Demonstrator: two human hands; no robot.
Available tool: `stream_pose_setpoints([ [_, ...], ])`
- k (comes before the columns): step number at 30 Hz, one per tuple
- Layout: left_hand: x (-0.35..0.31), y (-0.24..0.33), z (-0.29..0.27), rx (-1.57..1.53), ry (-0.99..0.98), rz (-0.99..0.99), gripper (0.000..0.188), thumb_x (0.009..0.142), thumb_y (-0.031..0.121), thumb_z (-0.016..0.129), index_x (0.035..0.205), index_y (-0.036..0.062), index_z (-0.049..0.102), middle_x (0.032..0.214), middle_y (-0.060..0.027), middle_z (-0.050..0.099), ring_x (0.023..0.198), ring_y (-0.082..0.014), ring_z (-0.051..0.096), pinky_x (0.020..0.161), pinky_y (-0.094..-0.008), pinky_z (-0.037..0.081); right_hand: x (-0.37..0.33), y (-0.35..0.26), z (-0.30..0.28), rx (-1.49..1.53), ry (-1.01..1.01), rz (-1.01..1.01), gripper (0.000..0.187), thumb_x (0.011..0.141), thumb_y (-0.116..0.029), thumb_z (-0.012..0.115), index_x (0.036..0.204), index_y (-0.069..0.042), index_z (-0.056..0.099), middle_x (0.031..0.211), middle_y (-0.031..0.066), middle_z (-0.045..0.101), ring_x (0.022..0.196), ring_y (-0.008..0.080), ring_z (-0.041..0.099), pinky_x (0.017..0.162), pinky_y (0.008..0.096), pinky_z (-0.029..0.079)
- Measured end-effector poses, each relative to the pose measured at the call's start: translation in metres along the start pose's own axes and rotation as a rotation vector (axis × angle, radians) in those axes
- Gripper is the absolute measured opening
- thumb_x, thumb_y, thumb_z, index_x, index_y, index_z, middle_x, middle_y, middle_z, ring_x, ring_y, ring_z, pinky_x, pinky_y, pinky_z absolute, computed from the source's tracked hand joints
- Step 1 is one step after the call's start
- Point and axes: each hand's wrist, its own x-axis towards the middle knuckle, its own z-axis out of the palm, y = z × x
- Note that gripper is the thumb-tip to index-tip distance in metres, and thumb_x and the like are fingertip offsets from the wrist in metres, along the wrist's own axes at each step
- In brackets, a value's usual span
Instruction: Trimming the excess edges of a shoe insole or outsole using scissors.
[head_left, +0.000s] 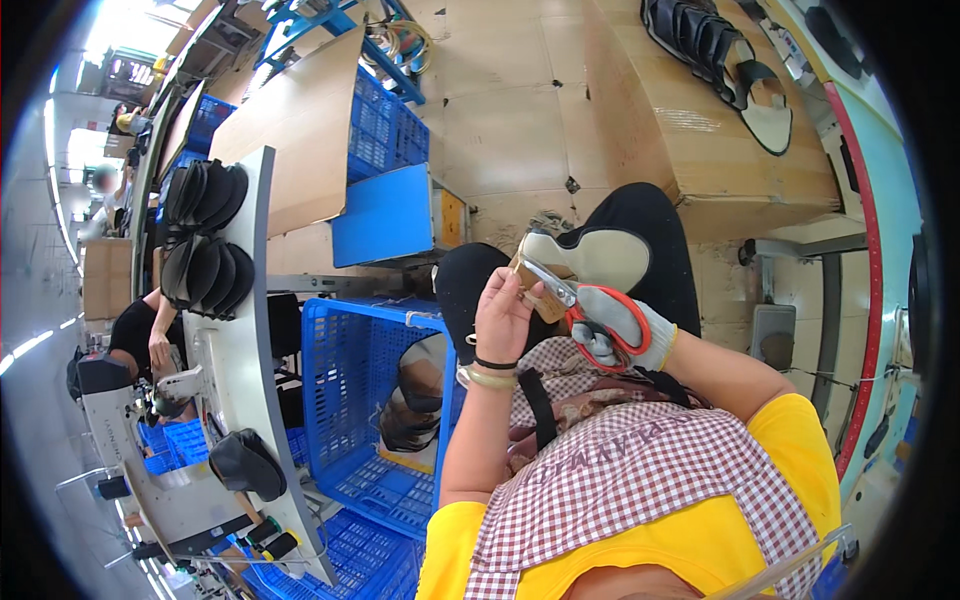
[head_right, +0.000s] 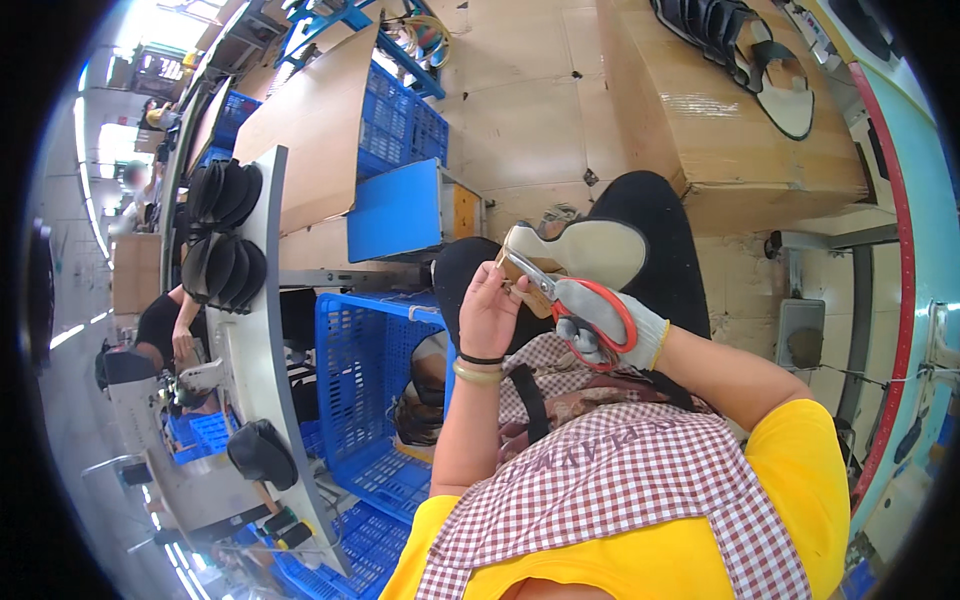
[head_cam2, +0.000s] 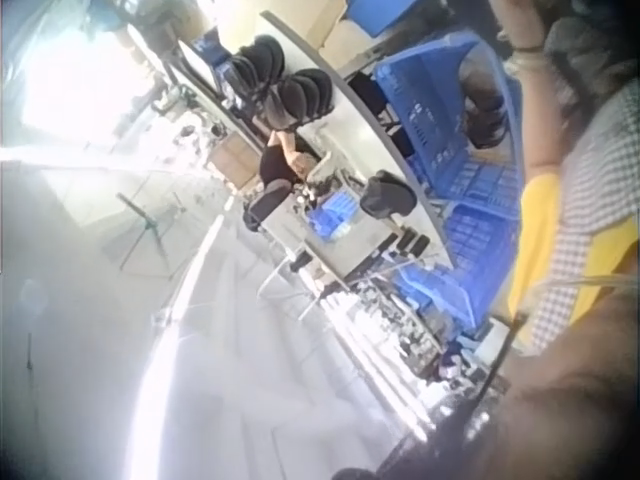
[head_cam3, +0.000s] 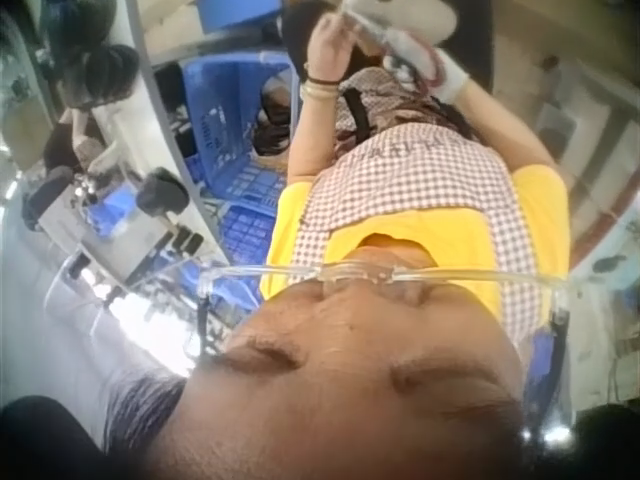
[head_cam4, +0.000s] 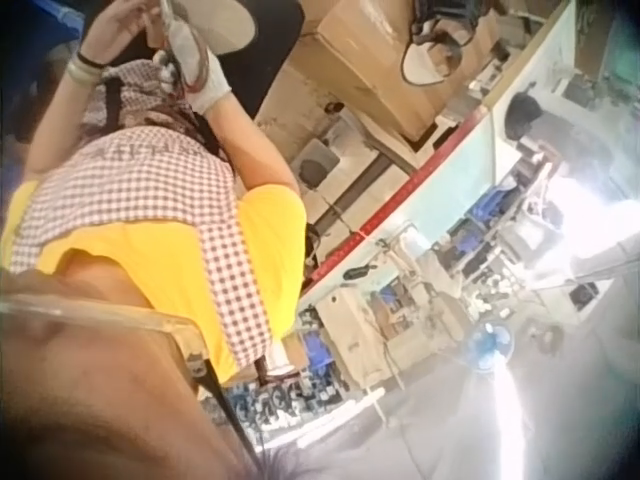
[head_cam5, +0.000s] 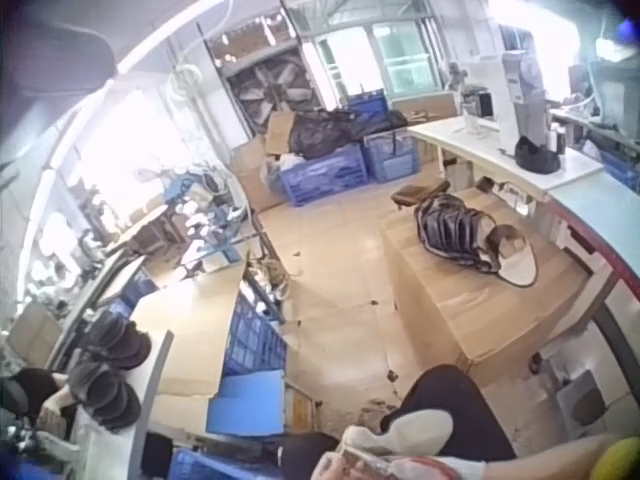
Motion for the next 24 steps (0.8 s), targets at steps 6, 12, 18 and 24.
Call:
stream_pose_setpoints([
  [6, -0.012, -0.013, 0.02, -0.071, -0.001, 0.149, 0.008, 0.098, 0.012, 0.049, 0.092, 0.0066, 0.052, 0.105, -0.0075, 0.061, 0.099, -0.0189, 0.057, 0.092, -0.0344, 0.045, 0.003, 0.02, 0.004, 0.121, -0.085, -0.029, 0.041, 0.091, -0.047, 0.058, 0.109, -0.01, 0.055, 0.074, 0.0013, 0.06, 0.052, 0.009, 0.052, 0.043, 0.0208, 0.042],
  [12, -0.018, -0.041, 0.023, -0.156, -0.09, 0.152, 0.01, 0.097, 0.016, 0.05, 0.099, 0.0062, 0.052, 0.114, -0.0107, 0.059, 0.108, -0.0258, 0.055, 0.101, -0.044, 0.04, -0.006, 0.034, 0.006, 0.098, -0.031, -0.173, 0.036, 0.093, -0.044, 0.054, 0.113, -0.014, 0.055, 0.077, 0.0021, 0.061, 0.056, 0.0111, 0.056, 0.046, 0.0216, 0.044],
  [18, -0.025, -0.058, 0.028, -0.207, -0.061, 0.049, 0.008, 0.097, 0.015, 0.05, 0.098, 0.0074, 0.051, 0.116, -0.0098, 0.059, 0.11, -0.0259, 0.055, 0.099, -0.0431, 0.041, -0.019, 0.045, -0.001, 0.231, -0.078, -0.204, 0.04, 0.095, -0.049, 0.049, 0.108, -0.012, 0.055, 0.079, 0.0041, 0.062, 0.058, 0.0114, 0.057, 0.047, 0.0214, 0.045],
  [24, -0.035, -0.074, 0.041, -0.195, -0.21, -0.08, 0.003, 0.096, 0.01, 0.05, 0.097, 0.0085, 0.052, 0.102, -0.0024, 0.059, 0.098, -0.0154, 0.055, 0.091, -0.0333, 0.041, -0.048, 0.036, 0.0, 0.258, 0.099, -0.129, 0.041, 0.092, -0.053, 0.05, 0.095, -0.012, 0.053, 0.072, 0.0013, 0.057, 0.054, 0.0093, 0.053, 0.045, 0.0218, 0.043],
])
